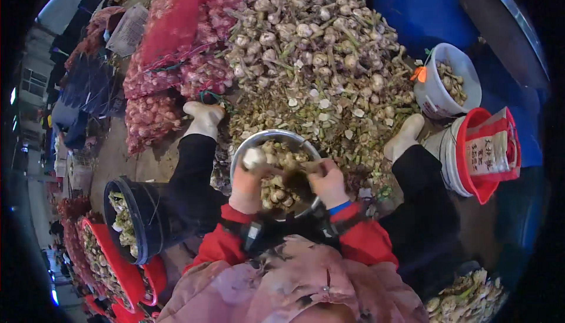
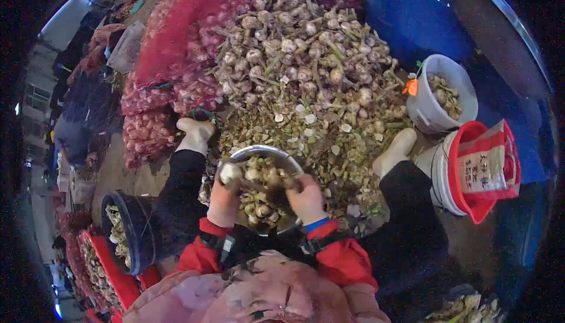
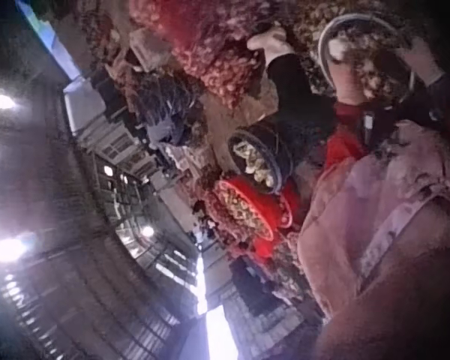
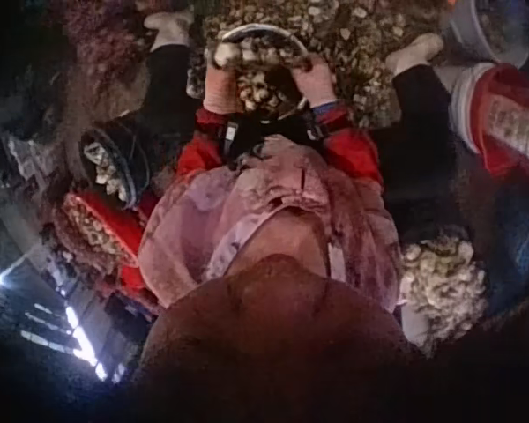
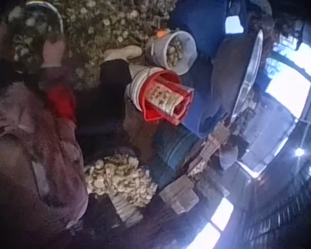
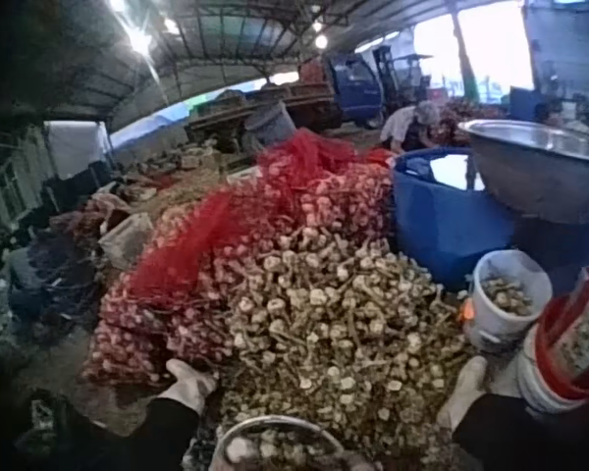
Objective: The person trims garlic bulbs from a pile using a tool, placing the cleaned bulbs into a metal bowl. Once the bowl is full, they empty it into a black bucket and pull more garlic from a mesh bag to continue the process.
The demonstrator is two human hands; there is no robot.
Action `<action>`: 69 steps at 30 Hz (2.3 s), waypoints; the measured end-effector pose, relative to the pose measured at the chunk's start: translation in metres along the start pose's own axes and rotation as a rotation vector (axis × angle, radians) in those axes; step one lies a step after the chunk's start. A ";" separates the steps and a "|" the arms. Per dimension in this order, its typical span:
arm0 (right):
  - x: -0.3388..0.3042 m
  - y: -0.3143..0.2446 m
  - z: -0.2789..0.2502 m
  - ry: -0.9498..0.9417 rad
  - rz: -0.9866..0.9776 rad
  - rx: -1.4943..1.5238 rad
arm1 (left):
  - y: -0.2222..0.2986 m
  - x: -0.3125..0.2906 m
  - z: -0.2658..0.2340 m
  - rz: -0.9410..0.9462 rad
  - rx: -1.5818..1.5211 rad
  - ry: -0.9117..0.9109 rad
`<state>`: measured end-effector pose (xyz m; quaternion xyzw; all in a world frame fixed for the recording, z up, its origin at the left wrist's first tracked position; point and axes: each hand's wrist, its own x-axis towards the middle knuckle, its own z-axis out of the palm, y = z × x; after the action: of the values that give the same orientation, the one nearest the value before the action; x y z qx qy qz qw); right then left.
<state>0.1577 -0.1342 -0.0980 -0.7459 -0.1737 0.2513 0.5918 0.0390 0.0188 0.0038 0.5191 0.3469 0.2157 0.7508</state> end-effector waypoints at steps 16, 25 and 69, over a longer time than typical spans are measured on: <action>0.006 0.039 -0.002 -0.126 0.331 0.052 | 0.002 0.001 0.036 0.057 -0.204 -0.131; 0.019 0.038 0.012 -0.093 0.314 0.383 | 0.028 0.173 0.024 0.187 0.748 -0.063; -0.015 -0.032 0.011 -0.289 -0.331 -0.625 | -0.016 -0.002 0.005 0.325 0.978 -0.192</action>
<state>0.1400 -0.1261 -0.0666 -0.8092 -0.4418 0.1900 0.3376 0.0407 0.0087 -0.0089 0.8735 0.2519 0.0937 0.4059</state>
